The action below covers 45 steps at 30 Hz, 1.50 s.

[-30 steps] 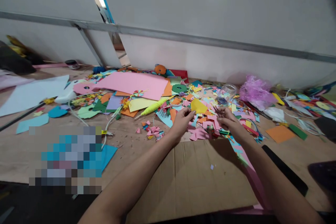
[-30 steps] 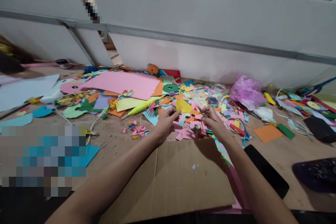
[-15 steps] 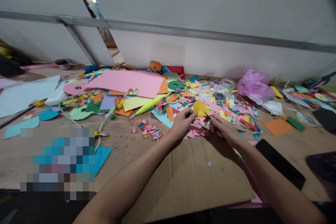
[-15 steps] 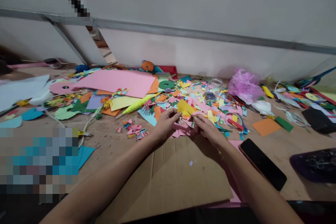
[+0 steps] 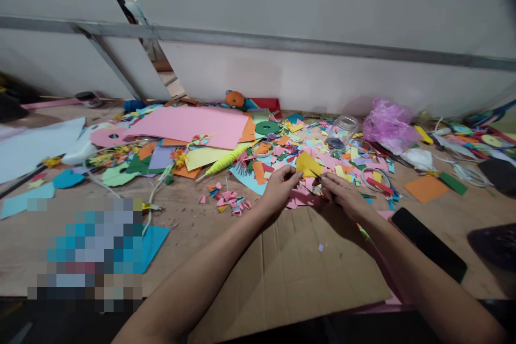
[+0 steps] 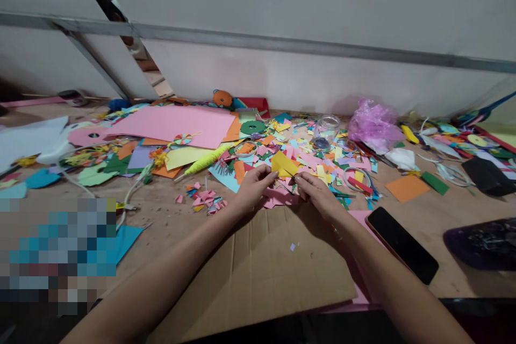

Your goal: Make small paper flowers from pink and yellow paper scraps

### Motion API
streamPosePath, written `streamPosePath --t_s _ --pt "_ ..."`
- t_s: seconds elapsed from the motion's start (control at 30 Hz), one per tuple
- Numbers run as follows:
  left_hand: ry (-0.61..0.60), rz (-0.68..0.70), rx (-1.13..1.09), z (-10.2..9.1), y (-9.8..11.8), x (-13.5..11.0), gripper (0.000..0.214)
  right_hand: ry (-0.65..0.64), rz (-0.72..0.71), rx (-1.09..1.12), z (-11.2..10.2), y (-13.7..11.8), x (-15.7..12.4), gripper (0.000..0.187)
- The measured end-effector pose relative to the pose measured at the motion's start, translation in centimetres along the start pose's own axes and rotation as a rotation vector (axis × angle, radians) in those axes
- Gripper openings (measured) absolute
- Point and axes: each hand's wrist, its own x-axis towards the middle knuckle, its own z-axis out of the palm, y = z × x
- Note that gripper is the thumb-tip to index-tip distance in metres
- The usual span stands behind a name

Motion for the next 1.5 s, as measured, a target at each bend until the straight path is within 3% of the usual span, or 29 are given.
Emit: streamPosePath --t_s 0.47,0.77,1.33,1.5 --pt "-0.012 -0.005 0.000 0.1 0.1 -0.1 0.038 0.002 -0.055 -0.012 -0.2 0.5 0.3 0.042" --pt "-0.084 -0.023 0.028 0.3 -0.2 -0.3 0.038 0.043 -0.009 0.039 0.4 0.0 -0.1 0.048" --pt "-0.115 -0.089 -0.021 0.4 -0.3 -0.4 0.044 0.072 -0.026 0.058 0.7 -0.1 0.1 0.053" --pt "-0.168 -0.104 -0.044 0.8 -0.2 -0.6 0.048 0.053 -0.027 0.110 0.6 1.0 0.2 0.045"
